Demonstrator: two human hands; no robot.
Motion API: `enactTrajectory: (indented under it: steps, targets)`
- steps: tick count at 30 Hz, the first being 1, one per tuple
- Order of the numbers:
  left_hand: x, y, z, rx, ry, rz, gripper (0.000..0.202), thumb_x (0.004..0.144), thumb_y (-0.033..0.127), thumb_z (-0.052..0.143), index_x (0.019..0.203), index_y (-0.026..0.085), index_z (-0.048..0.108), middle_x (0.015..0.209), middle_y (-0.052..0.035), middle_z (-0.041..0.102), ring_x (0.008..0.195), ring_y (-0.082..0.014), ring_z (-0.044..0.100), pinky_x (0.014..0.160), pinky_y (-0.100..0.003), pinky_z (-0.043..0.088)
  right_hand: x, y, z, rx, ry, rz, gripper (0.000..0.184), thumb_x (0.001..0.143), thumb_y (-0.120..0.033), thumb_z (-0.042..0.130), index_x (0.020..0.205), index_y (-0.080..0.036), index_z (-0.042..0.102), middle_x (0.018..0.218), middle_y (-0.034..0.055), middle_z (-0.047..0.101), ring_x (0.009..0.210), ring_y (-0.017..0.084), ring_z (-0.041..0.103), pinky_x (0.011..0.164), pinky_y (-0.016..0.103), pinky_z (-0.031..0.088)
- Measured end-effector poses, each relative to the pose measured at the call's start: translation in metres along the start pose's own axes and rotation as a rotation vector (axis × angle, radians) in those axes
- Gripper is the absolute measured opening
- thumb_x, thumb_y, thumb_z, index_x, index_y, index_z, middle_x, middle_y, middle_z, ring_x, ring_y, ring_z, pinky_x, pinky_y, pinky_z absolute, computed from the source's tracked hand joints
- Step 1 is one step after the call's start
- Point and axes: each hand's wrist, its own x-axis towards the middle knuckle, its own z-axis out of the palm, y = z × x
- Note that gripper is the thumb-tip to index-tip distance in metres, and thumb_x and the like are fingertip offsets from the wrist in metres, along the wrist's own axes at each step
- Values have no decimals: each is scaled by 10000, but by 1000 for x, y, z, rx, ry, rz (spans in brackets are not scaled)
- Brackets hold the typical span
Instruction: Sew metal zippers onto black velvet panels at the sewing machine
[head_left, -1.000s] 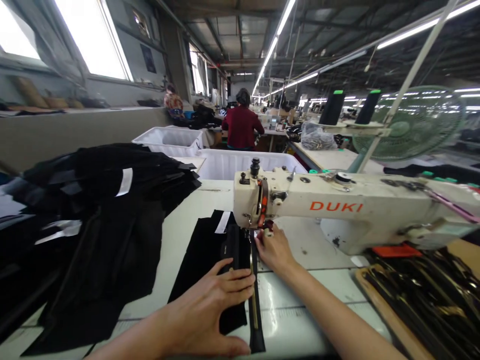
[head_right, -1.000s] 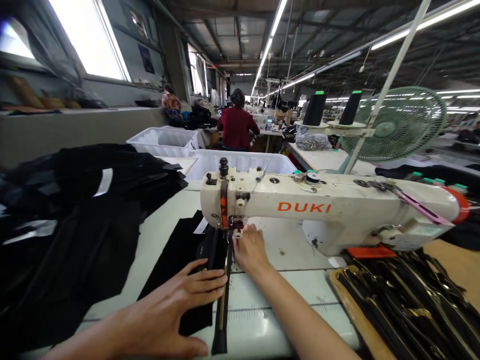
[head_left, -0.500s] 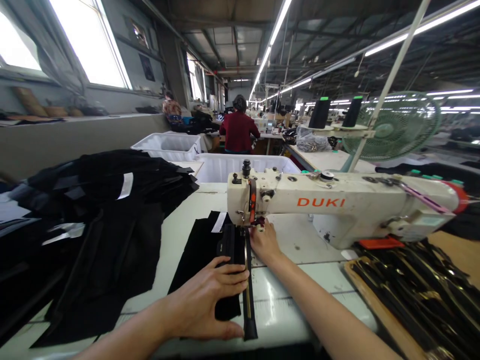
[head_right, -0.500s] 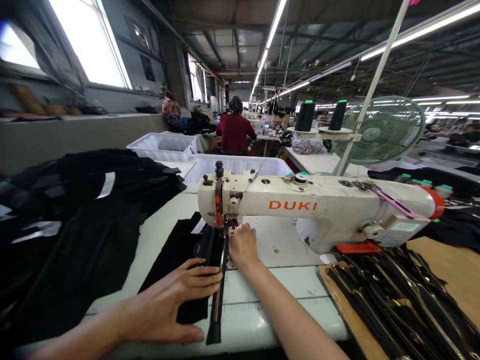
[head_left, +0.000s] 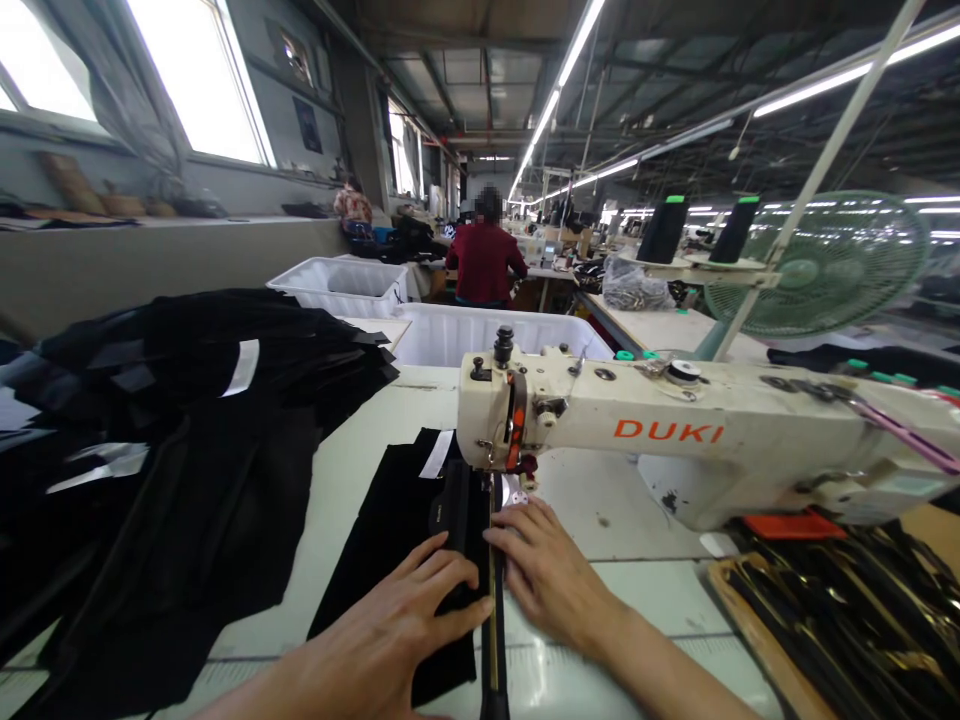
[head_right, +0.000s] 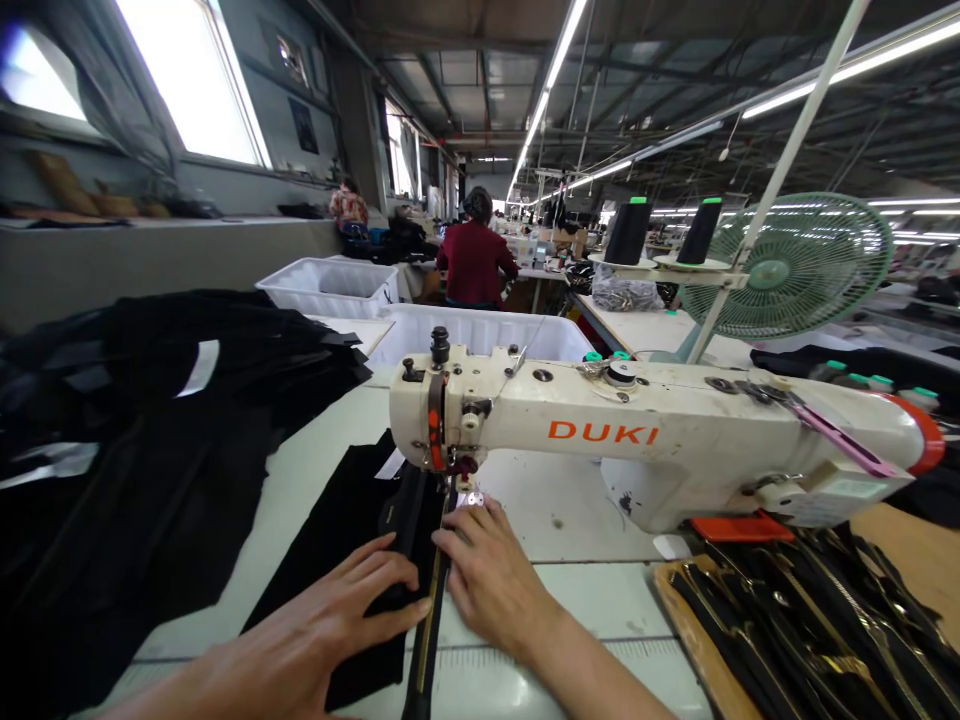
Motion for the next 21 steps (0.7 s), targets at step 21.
enactTrajectory:
  steps: [21]
  targets:
    - [34, -47, -10, 8, 75, 95, 755, 796, 547, 731, 1457, 310, 454, 1348, -59, 551, 1284, -297, 508, 1206, -508, 159, 4, 1, 1, 152, 96, -25, 488, 825, -50, 500, 1260, -249, 597, 1080, 53, 671, 1089, 229, 574, 1098, 507, 374]
